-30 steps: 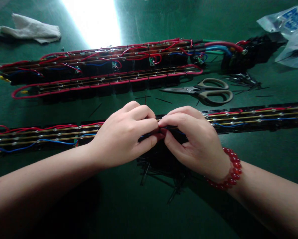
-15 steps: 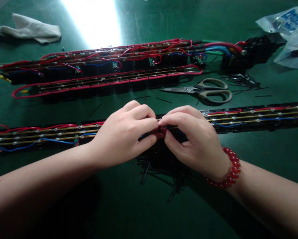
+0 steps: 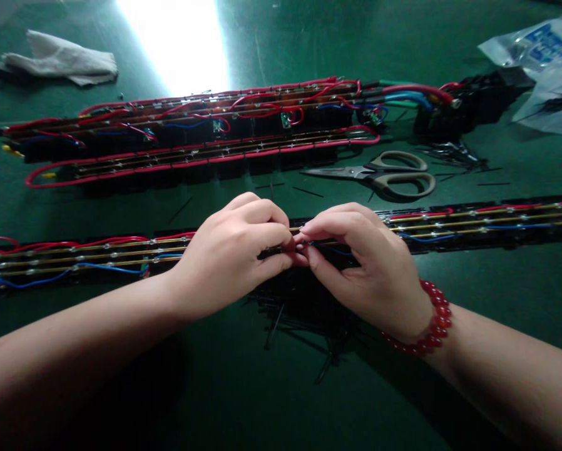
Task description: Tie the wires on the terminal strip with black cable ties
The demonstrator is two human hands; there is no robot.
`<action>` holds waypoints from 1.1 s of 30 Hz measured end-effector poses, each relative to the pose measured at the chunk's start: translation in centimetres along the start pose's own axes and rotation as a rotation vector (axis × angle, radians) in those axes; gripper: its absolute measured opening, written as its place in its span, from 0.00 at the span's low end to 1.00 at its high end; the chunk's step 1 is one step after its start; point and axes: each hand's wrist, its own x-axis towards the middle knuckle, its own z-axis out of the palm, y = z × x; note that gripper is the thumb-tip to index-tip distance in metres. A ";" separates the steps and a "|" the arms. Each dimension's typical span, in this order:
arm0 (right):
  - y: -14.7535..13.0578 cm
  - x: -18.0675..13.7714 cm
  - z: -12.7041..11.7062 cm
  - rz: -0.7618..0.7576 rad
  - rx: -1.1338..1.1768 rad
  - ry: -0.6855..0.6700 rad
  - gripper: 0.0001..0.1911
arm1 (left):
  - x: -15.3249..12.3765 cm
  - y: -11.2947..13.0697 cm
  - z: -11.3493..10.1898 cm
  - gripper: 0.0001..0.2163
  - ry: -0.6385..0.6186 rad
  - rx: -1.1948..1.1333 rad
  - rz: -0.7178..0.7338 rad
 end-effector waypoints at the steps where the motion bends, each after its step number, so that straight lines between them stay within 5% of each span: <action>1: 0.0 0.0 0.0 0.003 0.013 0.009 0.09 | 0.0 0.0 0.0 0.05 0.002 0.000 -0.009; 33: -0.4 -0.2 -0.1 0.006 0.002 0.014 0.08 | 0.2 0.2 -0.3 0.05 -0.055 -0.059 -0.086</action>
